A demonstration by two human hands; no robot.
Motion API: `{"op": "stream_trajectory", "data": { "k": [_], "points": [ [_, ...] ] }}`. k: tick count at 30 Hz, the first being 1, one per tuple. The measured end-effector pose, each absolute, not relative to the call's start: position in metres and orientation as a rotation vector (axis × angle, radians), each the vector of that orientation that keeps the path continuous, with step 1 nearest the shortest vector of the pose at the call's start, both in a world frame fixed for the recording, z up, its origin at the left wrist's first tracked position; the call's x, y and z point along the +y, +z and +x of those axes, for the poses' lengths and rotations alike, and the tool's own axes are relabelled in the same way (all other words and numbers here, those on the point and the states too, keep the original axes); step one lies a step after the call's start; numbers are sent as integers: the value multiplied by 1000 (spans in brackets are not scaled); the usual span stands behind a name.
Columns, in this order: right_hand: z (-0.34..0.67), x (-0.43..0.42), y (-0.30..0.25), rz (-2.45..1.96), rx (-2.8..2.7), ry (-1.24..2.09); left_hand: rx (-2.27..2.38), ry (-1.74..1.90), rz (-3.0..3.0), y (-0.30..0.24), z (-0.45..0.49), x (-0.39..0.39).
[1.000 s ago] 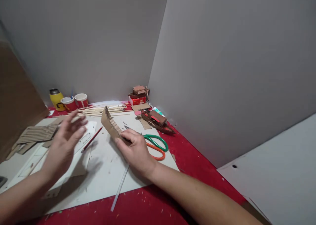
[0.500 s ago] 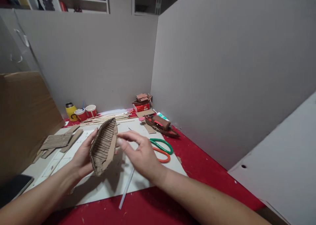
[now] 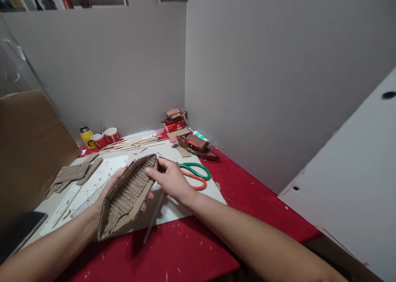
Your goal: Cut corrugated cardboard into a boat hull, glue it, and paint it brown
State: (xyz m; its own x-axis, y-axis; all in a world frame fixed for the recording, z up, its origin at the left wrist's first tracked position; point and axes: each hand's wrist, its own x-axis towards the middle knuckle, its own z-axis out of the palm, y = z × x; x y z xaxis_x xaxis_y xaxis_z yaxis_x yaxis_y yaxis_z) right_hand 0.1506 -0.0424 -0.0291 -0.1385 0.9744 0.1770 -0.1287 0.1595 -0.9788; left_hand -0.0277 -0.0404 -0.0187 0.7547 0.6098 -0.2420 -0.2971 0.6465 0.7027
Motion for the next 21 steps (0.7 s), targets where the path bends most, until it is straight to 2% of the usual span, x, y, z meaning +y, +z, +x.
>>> {"op": "stream_trajectory", "data": {
  "k": [14,21],
  "points": [
    [156,-35,-41,-914,-1291,1324,591,461,675,-37,-22,-42],
    [155,-32,-40,-896,-1218,1398,696,682,819,-28,-15,-46]
  ]
}}
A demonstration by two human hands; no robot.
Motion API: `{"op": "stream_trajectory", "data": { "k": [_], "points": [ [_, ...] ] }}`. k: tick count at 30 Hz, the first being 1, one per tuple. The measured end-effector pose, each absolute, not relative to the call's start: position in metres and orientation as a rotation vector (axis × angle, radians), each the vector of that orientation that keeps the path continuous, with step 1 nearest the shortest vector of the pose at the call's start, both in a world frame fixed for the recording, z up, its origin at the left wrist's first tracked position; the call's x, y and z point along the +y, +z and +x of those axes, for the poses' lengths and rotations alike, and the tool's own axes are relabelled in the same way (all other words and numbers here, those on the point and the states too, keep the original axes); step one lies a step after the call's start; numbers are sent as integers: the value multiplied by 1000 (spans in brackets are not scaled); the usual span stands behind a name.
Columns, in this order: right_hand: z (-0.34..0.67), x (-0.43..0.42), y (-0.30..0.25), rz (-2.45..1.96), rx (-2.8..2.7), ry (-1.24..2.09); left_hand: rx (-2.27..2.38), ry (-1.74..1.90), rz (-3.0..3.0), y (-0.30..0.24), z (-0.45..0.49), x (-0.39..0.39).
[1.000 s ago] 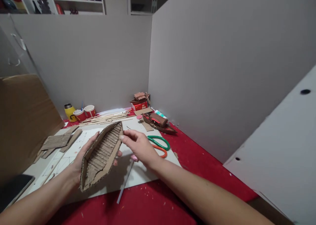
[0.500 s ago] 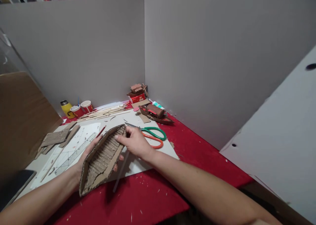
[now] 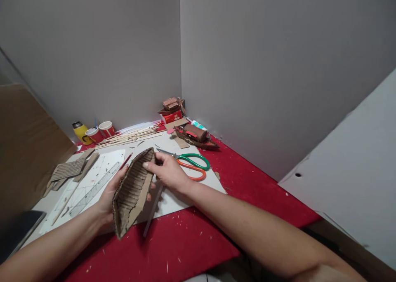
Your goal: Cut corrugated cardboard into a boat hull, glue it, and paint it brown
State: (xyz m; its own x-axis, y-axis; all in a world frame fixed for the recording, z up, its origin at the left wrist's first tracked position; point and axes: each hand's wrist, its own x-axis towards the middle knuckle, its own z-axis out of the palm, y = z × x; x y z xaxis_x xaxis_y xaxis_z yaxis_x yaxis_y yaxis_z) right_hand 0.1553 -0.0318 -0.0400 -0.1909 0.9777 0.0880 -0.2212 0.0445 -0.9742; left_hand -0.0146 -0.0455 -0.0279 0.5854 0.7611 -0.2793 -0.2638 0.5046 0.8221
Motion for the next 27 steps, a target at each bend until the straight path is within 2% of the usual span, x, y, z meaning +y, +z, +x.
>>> {"op": "stream_trajectory", "data": {
  "k": [3,6,9,13,27],
  "points": [
    [158,-36,-37,-911,-1219,1409,747,889,974,-22,-16,-48],
    [158,-44,-35,-799,-1263,1434,876,1063,1425,-19,-21,-52],
    [153,-53,-36,-586,-1298,1463,1050,1107,1900,-19,-25,-55],
    [149,-61,-41,-598,-1234,1537,1161,1089,2268,-23,-28,-62],
    [160,-57,-41,-626,-1180,1423,988,1155,2441,-28,-28,-66]
  ]
}}
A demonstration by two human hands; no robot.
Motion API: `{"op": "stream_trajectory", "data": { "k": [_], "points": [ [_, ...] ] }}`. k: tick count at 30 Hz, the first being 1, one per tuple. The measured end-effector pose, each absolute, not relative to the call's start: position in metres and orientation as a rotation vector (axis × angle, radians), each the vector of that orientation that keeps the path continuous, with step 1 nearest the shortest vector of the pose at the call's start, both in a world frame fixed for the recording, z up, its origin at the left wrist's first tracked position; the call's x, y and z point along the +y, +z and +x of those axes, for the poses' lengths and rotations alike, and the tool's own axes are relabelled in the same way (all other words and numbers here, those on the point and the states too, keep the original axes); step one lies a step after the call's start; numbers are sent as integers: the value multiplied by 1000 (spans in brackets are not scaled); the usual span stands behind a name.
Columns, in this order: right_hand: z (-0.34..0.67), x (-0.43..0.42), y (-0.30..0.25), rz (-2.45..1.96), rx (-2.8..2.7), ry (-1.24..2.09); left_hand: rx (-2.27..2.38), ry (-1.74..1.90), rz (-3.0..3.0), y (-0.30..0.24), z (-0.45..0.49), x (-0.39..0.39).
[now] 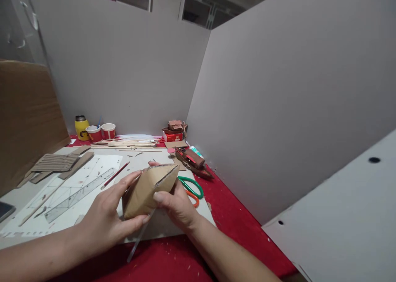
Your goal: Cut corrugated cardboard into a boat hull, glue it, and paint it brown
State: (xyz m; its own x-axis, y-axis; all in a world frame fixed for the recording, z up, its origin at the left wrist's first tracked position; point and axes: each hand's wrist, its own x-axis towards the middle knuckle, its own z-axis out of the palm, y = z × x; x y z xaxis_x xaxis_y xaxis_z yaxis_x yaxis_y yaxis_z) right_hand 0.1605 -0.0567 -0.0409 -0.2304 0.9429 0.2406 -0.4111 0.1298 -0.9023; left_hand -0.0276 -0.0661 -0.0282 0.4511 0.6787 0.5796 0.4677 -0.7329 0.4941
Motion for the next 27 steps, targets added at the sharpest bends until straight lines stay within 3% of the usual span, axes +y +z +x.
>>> {"op": "stream_trajectory", "data": {
  "k": [27],
  "points": [
    [158,-55,-49,-416,-1303,1463,901,1007,2519,-41,-28,-64]
  ]
}}
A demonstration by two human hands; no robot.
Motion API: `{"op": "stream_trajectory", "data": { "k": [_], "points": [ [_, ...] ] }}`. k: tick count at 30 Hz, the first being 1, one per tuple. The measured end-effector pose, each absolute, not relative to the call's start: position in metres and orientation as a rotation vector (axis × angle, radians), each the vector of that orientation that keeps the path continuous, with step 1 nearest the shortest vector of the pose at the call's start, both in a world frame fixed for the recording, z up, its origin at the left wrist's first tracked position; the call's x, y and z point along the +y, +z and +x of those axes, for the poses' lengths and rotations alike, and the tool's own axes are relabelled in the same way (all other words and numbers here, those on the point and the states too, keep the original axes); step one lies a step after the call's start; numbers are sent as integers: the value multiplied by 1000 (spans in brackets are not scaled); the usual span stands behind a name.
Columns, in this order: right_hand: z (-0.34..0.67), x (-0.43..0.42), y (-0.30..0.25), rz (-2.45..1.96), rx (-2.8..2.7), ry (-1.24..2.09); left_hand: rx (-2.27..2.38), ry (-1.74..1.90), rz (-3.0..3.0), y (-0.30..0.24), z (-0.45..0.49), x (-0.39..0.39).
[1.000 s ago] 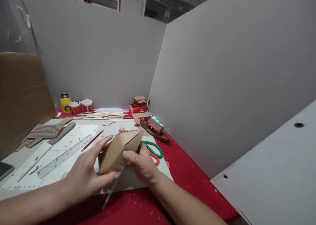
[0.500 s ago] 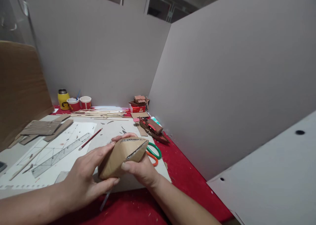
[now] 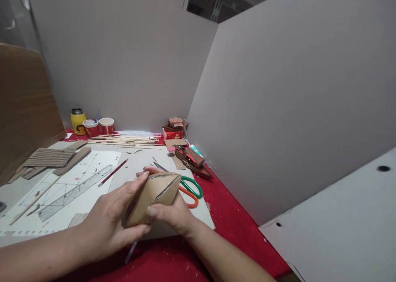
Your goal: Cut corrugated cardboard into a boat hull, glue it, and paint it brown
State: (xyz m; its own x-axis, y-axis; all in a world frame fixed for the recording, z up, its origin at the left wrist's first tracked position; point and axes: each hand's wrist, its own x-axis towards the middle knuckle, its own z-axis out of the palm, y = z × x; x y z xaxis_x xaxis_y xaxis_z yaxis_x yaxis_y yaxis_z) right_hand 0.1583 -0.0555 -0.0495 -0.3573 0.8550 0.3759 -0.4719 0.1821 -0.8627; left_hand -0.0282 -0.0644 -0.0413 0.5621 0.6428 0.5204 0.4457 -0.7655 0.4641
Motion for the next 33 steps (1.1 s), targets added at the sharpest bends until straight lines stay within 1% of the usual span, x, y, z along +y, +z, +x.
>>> {"op": "stream_trajectory", "data": {
  "k": [3,13,21,24,27,30,33],
  "points": [
    [156,-55,-54,-437,-1329,1452,914,957,2510,-41,-28,-63],
    [156,-54,-53,-539,-1383,1363,914,952,2515,-46,-27,-62],
    [159,-53,-53,-751,-1351,1386,943,872,2415,-45,-26,-59],
    [159,-53,-49,-695,-1403,1417,974,921,2192,-34,-26,-60],
    [157,-52,-49,-607,-1411,1455,928,982,1690,-19,-26,-56],
    [157,-51,-53,-665,-1409,1505,822,1062,1314,-10,-26,-49],
    [157,-51,-57,-756,-1450,1572,856,1096,1180,-10,-27,-43]
  ]
}}
